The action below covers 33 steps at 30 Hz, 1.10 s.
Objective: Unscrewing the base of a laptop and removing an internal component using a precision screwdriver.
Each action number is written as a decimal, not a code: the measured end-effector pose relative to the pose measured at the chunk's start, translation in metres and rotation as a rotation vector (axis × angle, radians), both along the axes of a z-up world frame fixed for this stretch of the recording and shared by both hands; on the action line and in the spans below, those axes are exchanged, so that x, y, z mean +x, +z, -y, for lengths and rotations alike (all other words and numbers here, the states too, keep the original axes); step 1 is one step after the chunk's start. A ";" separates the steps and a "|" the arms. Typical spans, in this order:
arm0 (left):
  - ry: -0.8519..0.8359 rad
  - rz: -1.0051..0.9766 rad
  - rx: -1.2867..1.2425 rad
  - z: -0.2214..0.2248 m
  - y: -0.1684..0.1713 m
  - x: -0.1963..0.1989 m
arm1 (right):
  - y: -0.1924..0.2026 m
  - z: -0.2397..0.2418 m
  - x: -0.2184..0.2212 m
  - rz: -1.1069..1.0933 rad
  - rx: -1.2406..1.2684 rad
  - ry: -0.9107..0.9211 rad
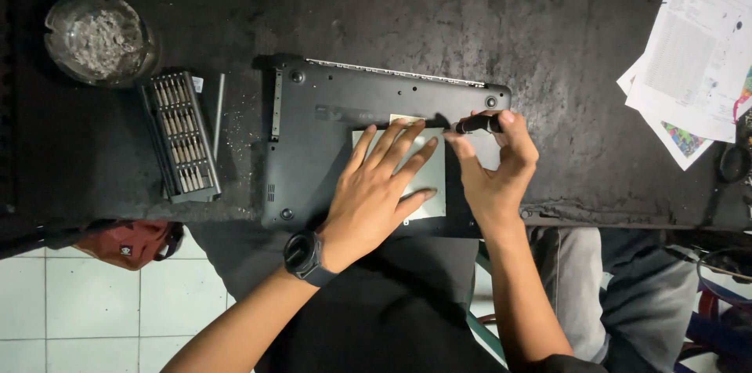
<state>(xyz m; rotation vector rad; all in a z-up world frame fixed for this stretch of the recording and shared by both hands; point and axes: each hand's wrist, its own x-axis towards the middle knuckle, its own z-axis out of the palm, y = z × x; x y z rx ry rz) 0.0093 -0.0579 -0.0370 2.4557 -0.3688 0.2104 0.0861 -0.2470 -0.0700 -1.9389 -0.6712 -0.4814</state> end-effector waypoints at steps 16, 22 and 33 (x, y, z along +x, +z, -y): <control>-0.002 0.021 0.005 0.001 -0.005 -0.001 | 0.001 0.006 0.002 -0.044 -0.033 -0.051; -0.004 0.015 0.004 0.001 -0.005 -0.001 | 0.025 -0.009 0.001 -0.064 -0.089 0.072; -0.013 -0.019 -0.001 0.000 -0.004 -0.002 | -0.001 0.011 0.000 -0.072 -0.071 -0.008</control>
